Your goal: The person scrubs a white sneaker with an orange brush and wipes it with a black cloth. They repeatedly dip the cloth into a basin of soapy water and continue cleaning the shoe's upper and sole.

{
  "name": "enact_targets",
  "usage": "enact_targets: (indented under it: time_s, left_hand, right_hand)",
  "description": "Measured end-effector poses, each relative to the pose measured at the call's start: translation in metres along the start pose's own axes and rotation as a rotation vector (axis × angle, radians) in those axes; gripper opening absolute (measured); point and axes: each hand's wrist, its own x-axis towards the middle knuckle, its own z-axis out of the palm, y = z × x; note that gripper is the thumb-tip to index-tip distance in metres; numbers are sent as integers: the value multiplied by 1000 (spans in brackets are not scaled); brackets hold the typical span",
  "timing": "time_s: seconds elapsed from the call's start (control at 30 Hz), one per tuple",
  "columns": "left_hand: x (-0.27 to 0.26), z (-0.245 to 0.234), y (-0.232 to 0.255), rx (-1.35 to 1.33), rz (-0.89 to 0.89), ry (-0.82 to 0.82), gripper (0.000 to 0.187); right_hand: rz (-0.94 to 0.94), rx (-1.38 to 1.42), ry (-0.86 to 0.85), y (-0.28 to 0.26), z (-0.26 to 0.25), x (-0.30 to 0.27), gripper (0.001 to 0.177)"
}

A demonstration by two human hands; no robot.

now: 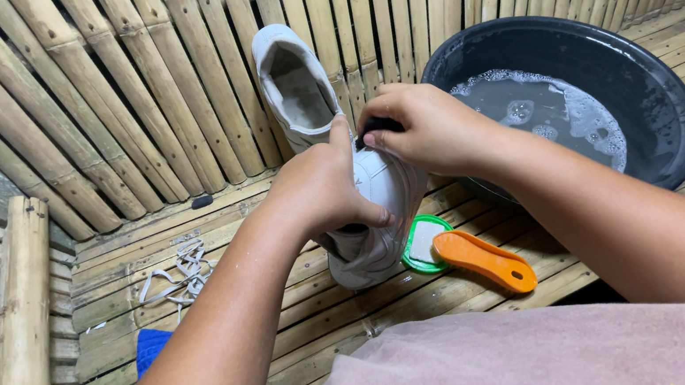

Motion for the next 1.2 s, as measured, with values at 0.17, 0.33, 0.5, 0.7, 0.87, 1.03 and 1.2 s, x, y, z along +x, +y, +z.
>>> enact_targets:
  time_s: [0.17,0.33,0.5,0.7,0.87,1.03,1.2]
  left_hand:
    - [2,2,1,12,12,-1,145]
    - [4,3,6,32,13,-8,145]
    - [4,1,5,11,16,-18,143]
    - [5,2,3,2,18,10,145]
    - [6,1,3,8,11,-5,143]
    - [5,3,1,16,14,11,143]
    - [3,5,0,10,26,14,142]
  right_hand:
    - [27,22,171,-7,8,-19,20]
    - [-8,-34,284,-11,12,-33,16]
    - [-3,7,382,-18,19,-45,13]
    - [-18,15,491,-29,29,-60,12]
    - [3,24,564,-32,37,-67,12]
    - [1,36,645,-35,50,-75,14]
    - [5,39,693,-35,60,-81,16]
